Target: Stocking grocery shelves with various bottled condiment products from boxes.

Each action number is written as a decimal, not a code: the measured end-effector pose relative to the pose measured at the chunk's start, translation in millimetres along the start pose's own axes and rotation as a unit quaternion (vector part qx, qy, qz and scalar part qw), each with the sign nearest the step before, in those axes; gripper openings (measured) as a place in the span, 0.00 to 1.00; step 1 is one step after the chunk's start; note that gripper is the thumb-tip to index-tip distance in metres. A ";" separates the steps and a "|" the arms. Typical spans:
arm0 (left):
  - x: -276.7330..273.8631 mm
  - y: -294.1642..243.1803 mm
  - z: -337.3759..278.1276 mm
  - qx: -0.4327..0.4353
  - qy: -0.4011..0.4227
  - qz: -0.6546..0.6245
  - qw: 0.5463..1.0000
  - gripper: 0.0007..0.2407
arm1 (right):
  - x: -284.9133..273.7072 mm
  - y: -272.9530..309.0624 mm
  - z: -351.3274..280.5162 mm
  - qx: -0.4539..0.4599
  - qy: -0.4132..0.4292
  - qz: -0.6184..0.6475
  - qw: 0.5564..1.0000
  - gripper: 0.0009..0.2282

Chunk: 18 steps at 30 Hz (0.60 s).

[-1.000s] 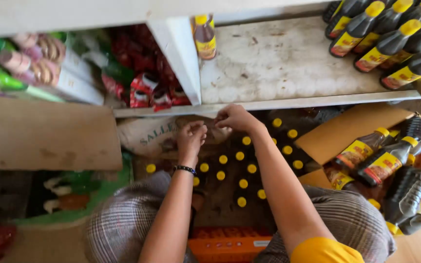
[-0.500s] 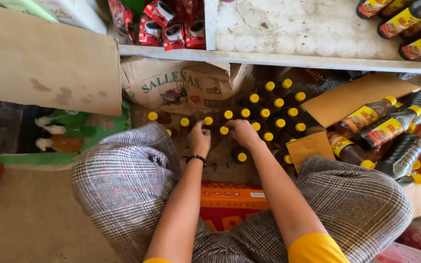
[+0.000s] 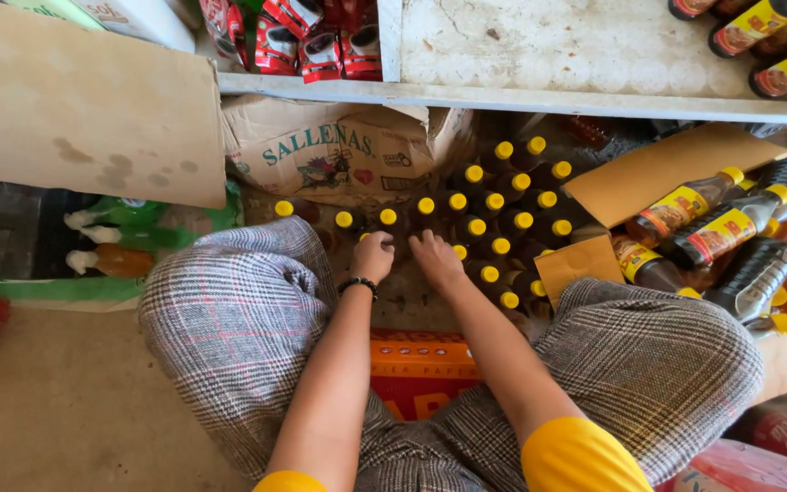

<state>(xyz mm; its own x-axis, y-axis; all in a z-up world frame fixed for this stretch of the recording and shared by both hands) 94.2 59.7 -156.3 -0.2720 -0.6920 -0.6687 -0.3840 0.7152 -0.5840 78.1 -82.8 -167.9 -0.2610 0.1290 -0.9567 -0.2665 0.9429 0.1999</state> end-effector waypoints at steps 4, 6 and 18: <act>-2.1 -7.7 3.7 0.065 0.055 0.016 0.996 0.13 | -29.4 -3.0 -0.8 0.021 0.003 0.089 0.996 0.14; 11.9 -8.1 3.7 0.102 0.158 -0.007 0.982 0.22 | -61.2 -1.3 1.4 0.014 0.021 0.175 0.984 0.16; -35.0 -85.3 -51.4 0.138 0.325 -0.020 0.935 0.36 | -192.4 -33.1 -6.0 0.017 0.020 0.430 0.903 0.16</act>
<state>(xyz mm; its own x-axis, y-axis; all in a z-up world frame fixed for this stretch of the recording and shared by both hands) 91.1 17.9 -59.4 -0.7764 -0.5673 -0.2746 -0.1874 0.6236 -0.7589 131.5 -140.6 10.8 -0.3904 0.8070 -0.4430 0.0789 0.5088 0.8573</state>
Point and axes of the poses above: each hand's wrist, its own z-axis towards the middle knuckle, its own x-axis out of the palm, y = z × x, the point moved 9 cm from there along z, towards the middle knuckle, and after that the axes turned 7 degrees about -y, right-handed, at the moved point
